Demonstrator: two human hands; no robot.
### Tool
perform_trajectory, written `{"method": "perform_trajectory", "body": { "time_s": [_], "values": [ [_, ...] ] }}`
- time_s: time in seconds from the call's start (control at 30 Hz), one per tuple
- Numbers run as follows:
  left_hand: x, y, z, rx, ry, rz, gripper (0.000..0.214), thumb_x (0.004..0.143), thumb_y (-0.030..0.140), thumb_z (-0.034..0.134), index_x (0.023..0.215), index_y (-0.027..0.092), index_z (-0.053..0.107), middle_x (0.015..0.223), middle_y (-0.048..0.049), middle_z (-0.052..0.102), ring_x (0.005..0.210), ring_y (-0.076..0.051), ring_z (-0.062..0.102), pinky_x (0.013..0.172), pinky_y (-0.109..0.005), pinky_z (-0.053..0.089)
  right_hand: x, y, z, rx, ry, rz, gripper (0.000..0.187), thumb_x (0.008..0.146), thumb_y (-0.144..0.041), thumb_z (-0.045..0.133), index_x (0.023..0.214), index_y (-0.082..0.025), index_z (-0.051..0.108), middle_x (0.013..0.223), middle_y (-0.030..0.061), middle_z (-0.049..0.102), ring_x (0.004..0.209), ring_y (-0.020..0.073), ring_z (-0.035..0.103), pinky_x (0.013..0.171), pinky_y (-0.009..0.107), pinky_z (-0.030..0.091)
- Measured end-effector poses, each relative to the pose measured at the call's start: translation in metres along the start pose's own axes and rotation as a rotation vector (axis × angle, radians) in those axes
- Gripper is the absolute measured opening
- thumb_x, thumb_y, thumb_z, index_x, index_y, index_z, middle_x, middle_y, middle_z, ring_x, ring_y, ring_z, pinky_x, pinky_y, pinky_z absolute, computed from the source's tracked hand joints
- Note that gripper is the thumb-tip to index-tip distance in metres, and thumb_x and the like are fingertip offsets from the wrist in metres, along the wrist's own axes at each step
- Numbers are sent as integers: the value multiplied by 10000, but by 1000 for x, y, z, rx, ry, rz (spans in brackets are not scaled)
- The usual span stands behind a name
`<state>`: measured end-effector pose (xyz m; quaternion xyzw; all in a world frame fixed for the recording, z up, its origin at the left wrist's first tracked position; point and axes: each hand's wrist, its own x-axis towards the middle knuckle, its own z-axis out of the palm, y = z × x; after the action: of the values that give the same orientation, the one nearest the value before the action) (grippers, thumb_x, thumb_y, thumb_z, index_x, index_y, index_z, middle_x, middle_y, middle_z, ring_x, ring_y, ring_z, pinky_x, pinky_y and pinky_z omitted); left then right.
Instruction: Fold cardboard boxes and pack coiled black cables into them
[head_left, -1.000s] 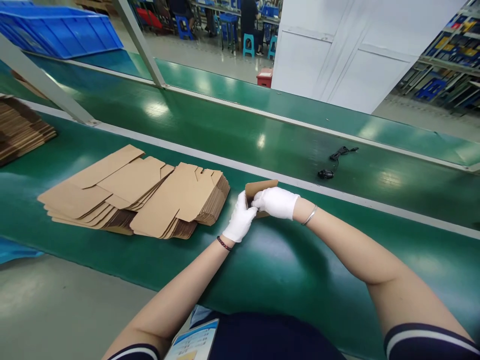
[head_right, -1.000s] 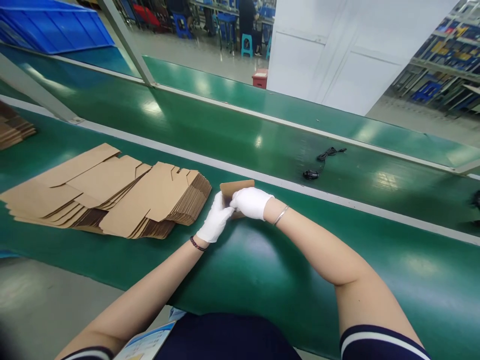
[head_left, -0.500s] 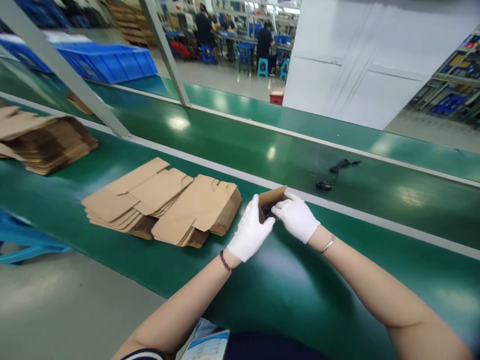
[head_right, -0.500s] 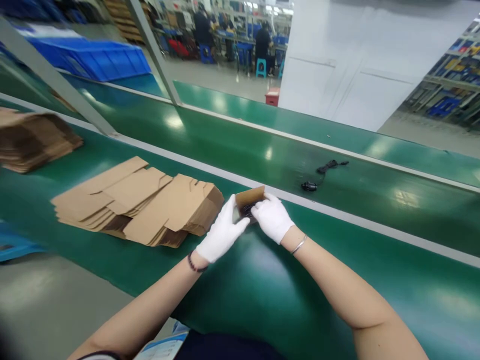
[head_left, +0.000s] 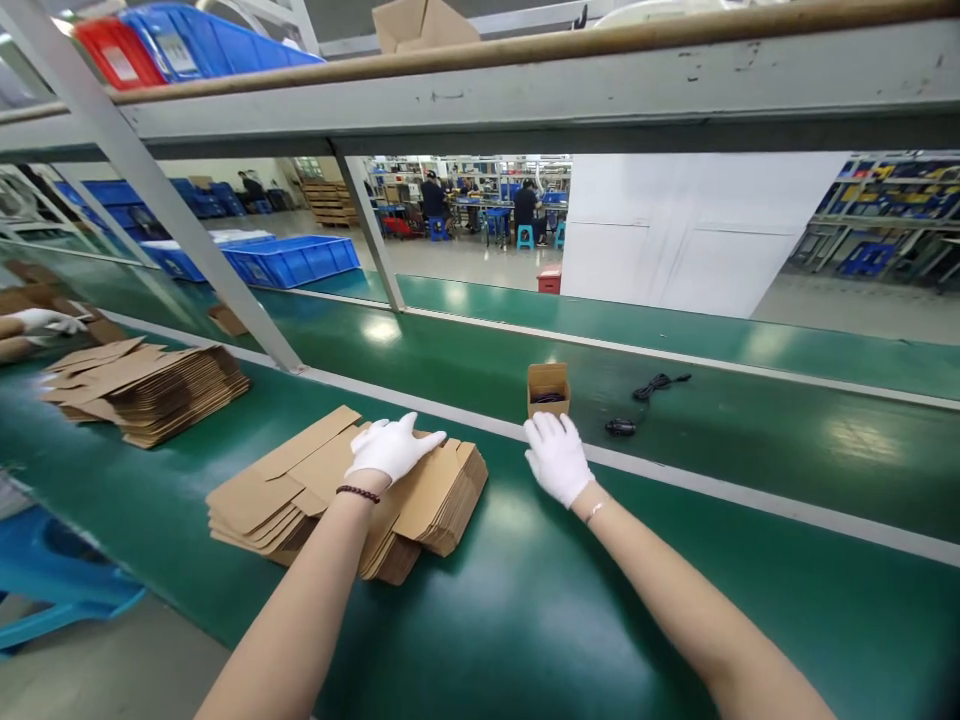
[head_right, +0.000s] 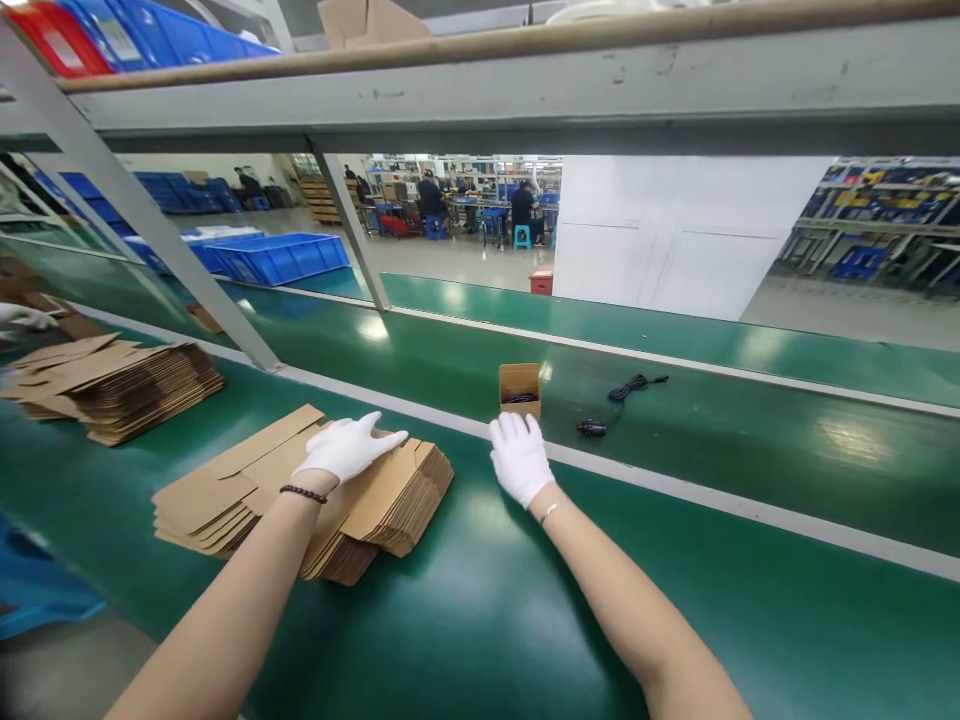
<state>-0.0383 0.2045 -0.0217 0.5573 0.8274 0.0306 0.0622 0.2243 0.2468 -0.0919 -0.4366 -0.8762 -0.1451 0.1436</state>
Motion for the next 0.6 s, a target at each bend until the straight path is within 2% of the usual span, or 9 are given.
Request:
{"method": "perform_trajectory", "body": {
  "time_s": [0.07, 0.13, 0.23, 0.3, 0.37, 0.4, 0.5, 0.6],
  "values": [
    [-6, 1, -6, -18, 61, -19, 706, 762, 666, 438, 1257, 174, 547, 1182, -210, 631, 1230, -381, 488, 974, -486, 375, -21, -13, -4, 116, 83, -44, 409, 888, -278, 512, 1272, -138, 536, 1330, 154, 532, 1236, 294, 430, 1101, 481, 227],
    [-18, 3, -19, -51, 129, -21, 688, 756, 636, 474, 1257, 169, 540, 1154, -199, 648, 1167, -391, 538, 919, -478, 417, -37, -18, -12, 240, 171, -29, 359, 879, -272, 523, 1208, -143, 585, 1291, 151, 565, 1218, 299, 458, 1095, 498, 260],
    [-44, 10, -47, -209, 242, -14, 685, 757, 573, 544, 1306, 166, 489, 1032, -136, 699, 1028, -359, 619, 819, -420, 479, -49, -21, -30, 435, 283, 87, 350, 892, -310, 512, 1185, -147, 613, 1259, 150, 600, 1194, 284, 513, 1060, 466, 360],
    [-57, 16, -60, -320, 394, -17, 569, 790, 492, 562, 1285, 215, 517, 935, -64, 717, 975, -319, 637, 822, -402, 487, -49, -26, -44, 599, 302, 161, 417, 912, -368, 487, 1266, -164, 572, 1281, 133, 601, 1198, 255, 539, 1034, 424, 419],
    [-60, 25, -63, -373, 511, 6, 428, 802, 426, 581, 1192, 249, 597, 881, -28, 718, 946, -295, 641, 844, -405, 487, -48, -34, -54, 735, 232, 210, 515, 916, -430, 471, 1370, -187, 483, 1352, 113, 557, 1235, 240, 528, 1032, 406, 440],
    [-57, 30, -59, -385, 530, 30, 379, 797, 405, 596, 1140, 248, 631, 873, -26, 720, 936, -290, 643, 851, -408, 489, -49, -39, -55, 776, 164, 233, 573, 907, -459, 477, 1408, -184, 439, 1396, 115, 518, 1265, 247, 505, 1045, 414, 432],
    [-40, 43, -33, -444, 500, 85, 323, 795, 343, 599, 1075, 204, 681, 894, -53, 734, 941, -274, 655, 887, -395, 497, -56, -46, -51, 796, -94, 311, 701, 872, -515, 509, 1441, -124, 389, 1460, 165, 429, 1324, 298, 437, 1075, 458, 390],
    [-33, 45, -5, -526, 552, 147, 307, 851, 331, 534, 1062, 179, 697, 1041, -83, 730, 981, -238, 662, 948, -370, 486, -74, -37, -40, 740, -269, 353, 606, 912, -496, 441, 1390, -124, 463, 1421, 167, 479, 1309, 302, 451, 1080, 472, 366]
  ]
}}
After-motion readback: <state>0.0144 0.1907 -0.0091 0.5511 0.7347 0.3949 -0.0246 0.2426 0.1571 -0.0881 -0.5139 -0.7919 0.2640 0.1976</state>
